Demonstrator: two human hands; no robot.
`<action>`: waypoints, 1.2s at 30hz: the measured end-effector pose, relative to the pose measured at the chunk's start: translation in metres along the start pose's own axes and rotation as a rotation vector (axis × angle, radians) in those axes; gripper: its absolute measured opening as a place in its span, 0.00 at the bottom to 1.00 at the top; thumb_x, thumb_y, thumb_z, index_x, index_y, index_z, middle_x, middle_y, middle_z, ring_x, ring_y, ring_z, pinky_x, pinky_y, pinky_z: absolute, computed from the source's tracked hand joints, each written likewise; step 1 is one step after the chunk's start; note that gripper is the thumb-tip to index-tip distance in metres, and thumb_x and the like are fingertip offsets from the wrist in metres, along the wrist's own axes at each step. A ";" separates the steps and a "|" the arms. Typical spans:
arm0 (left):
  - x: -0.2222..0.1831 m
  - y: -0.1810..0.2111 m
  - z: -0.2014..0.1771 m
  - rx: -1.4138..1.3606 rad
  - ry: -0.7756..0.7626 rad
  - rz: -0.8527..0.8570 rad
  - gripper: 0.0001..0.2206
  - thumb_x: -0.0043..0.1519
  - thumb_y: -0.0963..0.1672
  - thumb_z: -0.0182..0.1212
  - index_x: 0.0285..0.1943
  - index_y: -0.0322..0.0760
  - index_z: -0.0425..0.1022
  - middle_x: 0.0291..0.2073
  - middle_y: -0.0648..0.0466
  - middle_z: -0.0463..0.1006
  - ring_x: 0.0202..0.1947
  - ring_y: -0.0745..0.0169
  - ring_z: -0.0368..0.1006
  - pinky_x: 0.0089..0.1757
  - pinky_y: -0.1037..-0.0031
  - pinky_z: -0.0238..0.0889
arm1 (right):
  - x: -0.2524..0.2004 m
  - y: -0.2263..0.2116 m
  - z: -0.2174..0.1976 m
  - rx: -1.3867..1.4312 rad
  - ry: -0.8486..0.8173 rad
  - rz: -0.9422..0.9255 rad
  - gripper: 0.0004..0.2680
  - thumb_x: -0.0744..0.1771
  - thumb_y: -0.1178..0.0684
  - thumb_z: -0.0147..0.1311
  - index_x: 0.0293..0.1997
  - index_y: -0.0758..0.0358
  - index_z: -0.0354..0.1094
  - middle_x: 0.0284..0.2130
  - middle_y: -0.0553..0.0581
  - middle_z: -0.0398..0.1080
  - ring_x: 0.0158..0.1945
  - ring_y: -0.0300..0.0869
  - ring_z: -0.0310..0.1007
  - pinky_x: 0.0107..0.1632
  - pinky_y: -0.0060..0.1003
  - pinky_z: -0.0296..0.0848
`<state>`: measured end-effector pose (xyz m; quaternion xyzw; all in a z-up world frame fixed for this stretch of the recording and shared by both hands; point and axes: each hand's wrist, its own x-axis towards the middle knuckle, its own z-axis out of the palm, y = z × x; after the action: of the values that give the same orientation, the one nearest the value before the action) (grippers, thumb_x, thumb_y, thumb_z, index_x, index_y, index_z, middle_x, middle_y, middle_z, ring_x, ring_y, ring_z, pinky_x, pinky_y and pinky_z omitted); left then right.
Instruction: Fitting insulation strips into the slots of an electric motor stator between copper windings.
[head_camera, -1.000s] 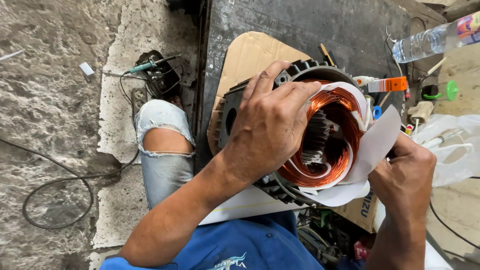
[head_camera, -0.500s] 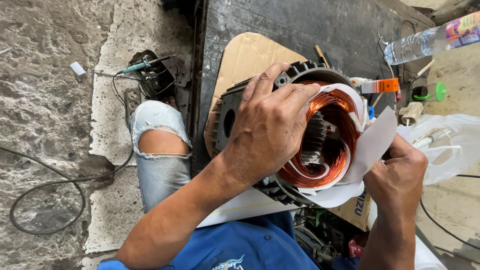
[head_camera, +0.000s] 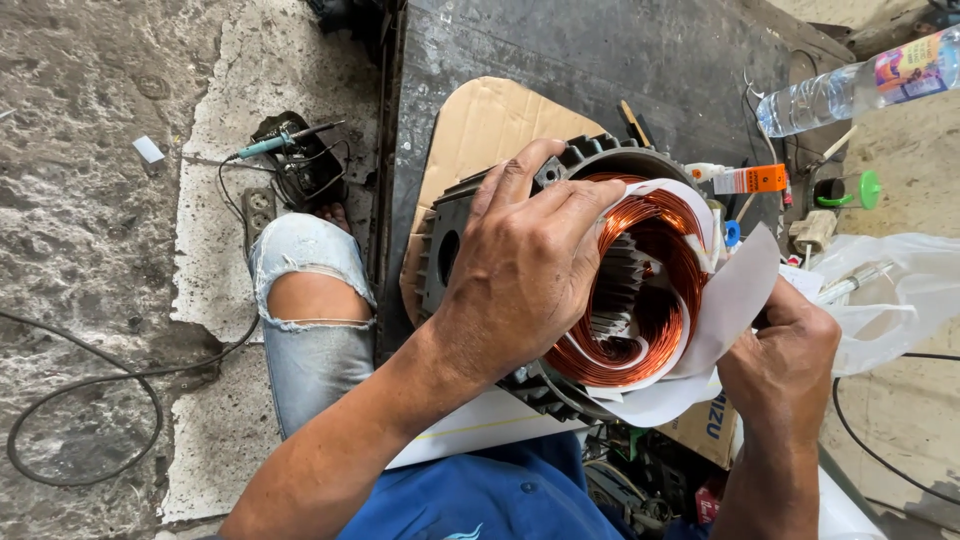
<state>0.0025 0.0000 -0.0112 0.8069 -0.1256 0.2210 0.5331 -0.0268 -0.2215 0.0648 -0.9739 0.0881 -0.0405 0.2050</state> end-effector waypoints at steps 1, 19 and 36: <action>0.000 0.000 0.000 0.000 0.000 0.001 0.13 0.65 0.40 0.55 0.58 0.35 0.75 0.47 0.49 0.83 0.64 0.37 0.66 0.60 0.49 0.58 | 0.000 -0.002 0.000 0.000 0.000 0.000 0.06 0.67 0.57 0.63 0.33 0.66 0.71 0.26 0.45 0.62 0.35 0.32 0.54 0.33 0.31 0.58; 0.000 0.000 0.000 0.001 -0.001 0.011 0.13 0.65 0.39 0.56 0.59 0.35 0.74 0.47 0.49 0.83 0.63 0.37 0.66 0.59 0.49 0.60 | 0.000 0.002 0.001 -0.023 0.010 -0.002 0.04 0.67 0.58 0.62 0.39 0.66 0.74 0.28 0.46 0.66 0.36 0.31 0.58 0.34 0.31 0.61; 0.000 0.000 0.000 0.003 -0.004 0.004 0.14 0.64 0.39 0.57 0.59 0.36 0.74 0.47 0.50 0.83 0.63 0.37 0.66 0.59 0.48 0.60 | -0.001 0.002 0.001 -0.017 0.018 0.006 0.06 0.67 0.56 0.63 0.33 0.65 0.69 0.25 0.43 0.58 0.34 0.31 0.52 0.32 0.31 0.55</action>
<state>0.0026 0.0001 -0.0117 0.8078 -0.1280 0.2207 0.5313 -0.0279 -0.2227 0.0628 -0.9750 0.0931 -0.0481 0.1960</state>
